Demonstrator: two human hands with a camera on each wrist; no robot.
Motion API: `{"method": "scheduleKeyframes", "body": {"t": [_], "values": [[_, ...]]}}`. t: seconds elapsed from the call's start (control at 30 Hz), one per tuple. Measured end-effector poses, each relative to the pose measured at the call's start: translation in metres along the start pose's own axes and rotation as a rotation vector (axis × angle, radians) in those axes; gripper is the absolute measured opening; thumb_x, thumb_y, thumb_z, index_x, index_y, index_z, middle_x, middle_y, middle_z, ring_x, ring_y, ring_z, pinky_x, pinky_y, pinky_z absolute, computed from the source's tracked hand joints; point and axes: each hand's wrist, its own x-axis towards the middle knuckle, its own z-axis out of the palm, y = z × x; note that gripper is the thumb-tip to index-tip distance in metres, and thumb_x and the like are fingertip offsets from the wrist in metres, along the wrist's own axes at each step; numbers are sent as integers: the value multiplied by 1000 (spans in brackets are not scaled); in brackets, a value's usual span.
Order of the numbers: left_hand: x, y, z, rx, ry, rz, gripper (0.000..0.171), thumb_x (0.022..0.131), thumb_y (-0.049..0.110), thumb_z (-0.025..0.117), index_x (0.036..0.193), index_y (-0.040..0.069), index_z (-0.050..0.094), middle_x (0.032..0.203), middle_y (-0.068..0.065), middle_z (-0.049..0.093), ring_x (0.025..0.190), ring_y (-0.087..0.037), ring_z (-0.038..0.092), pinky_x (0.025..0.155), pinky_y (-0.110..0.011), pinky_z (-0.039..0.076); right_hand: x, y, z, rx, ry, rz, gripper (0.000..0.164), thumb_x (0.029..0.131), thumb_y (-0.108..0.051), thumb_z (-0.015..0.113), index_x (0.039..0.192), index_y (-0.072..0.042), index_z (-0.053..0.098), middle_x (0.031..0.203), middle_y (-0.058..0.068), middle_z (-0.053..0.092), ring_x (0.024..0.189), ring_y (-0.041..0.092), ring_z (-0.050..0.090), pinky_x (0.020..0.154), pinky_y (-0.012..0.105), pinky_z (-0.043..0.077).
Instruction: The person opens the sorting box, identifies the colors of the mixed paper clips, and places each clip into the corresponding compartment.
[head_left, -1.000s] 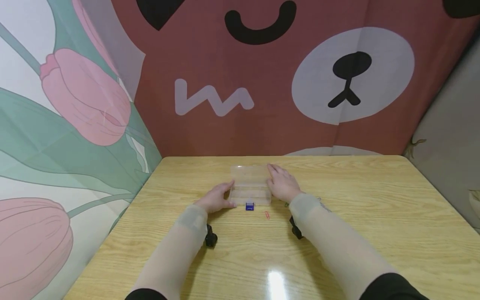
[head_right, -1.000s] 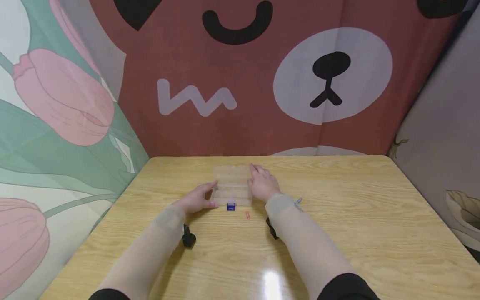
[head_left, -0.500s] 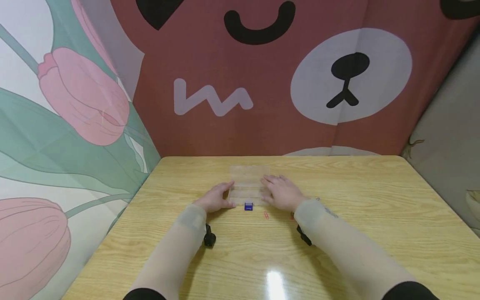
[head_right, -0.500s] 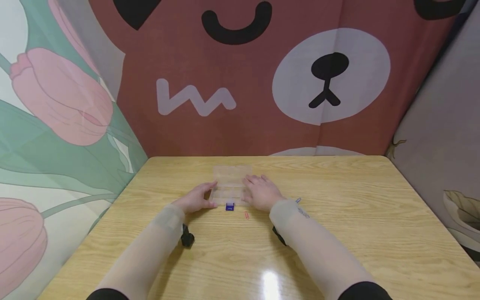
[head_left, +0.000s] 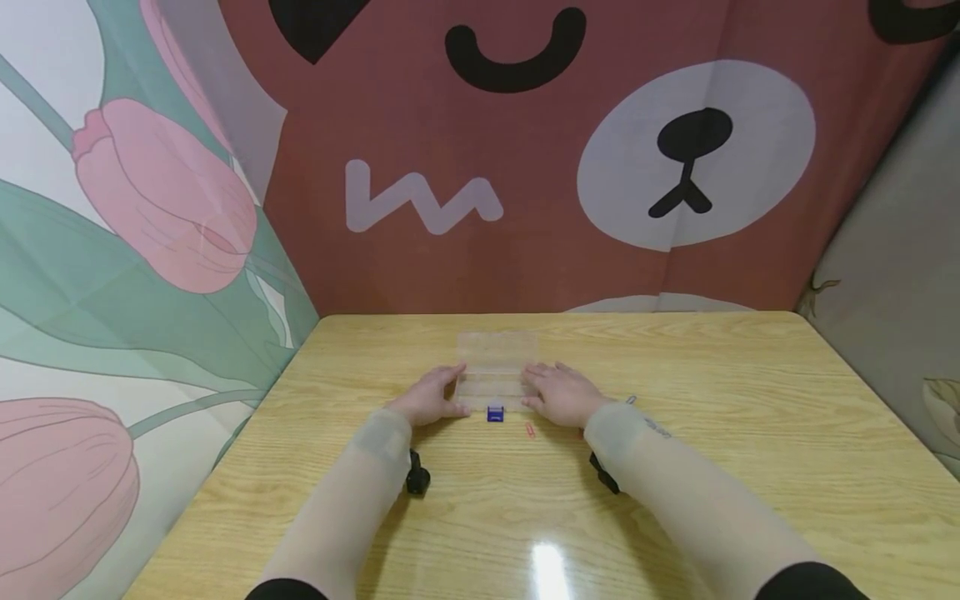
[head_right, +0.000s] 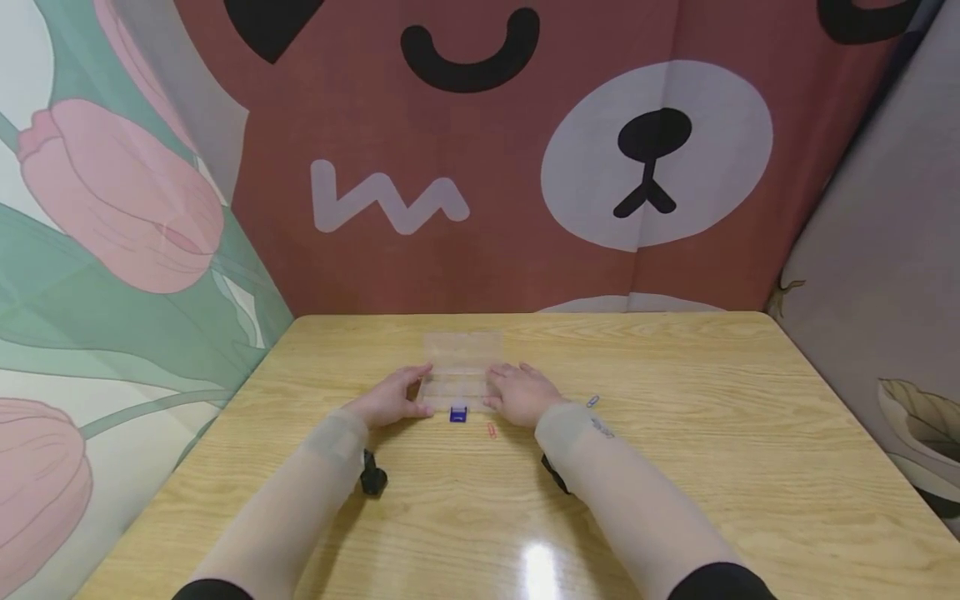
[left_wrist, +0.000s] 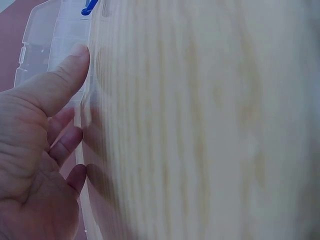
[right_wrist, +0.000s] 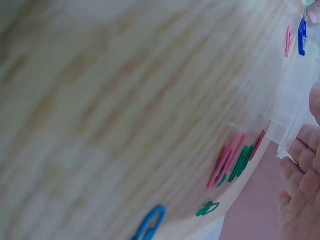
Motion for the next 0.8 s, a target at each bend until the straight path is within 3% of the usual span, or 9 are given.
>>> {"method": "scheduleKeyframes", "body": {"t": [0.2, 0.33, 0.43, 0.6, 0.8], "values": [[-1, -1, 0, -76, 51, 13, 92, 77, 35, 82, 152, 18, 32, 149, -13, 25, 133, -30, 33, 108, -45, 34, 1, 0, 1, -11, -3, 2, 59, 101, -39, 48, 147, -4, 37, 153, 13, 33, 141, 30, 28, 116, 50, 16], [-1, 0, 0, -100, 82, 80, 76, 84, 31, 76, 149, 16, 39, 149, -7, 28, 133, -27, 36, 108, -43, 35, 0, -1, 0, 0, 0, 5, 59, 101, -38, 49, 147, -3, 37, 153, 13, 33, 141, 30, 28, 116, 49, 15], [-3, 1, -1, -88, 64, 116, 69, 89, 28, 71, 148, 12, 39, 153, -4, 29, 139, -27, 29, 112, -44, 29, -1, -1, -1, 8, -2, 6, 59, 101, -38, 49, 147, -3, 37, 153, 13, 33, 141, 30, 28, 116, 49, 15], [-7, 5, -2, -118, 6, 81, 65, 92, 27, 66, 148, 10, 38, 156, 0, 28, 144, -24, 21, 116, -42, 19, -1, -1, -1, 11, -9, 4, 59, 101, -38, 48, 148, -3, 36, 154, 13, 32, 142, 30, 27, 116, 49, 15], [-9, 8, -2, -108, 3, 60, 65, 93, 29, 64, 149, 9, 36, 156, -3, 29, 144, -26, 22, 116, -42, 19, -2, -2, -3, 18, -23, 13, 59, 101, -38, 47, 149, -5, 36, 154, 12, 31, 143, 30, 23, 117, 48, 12]]}}
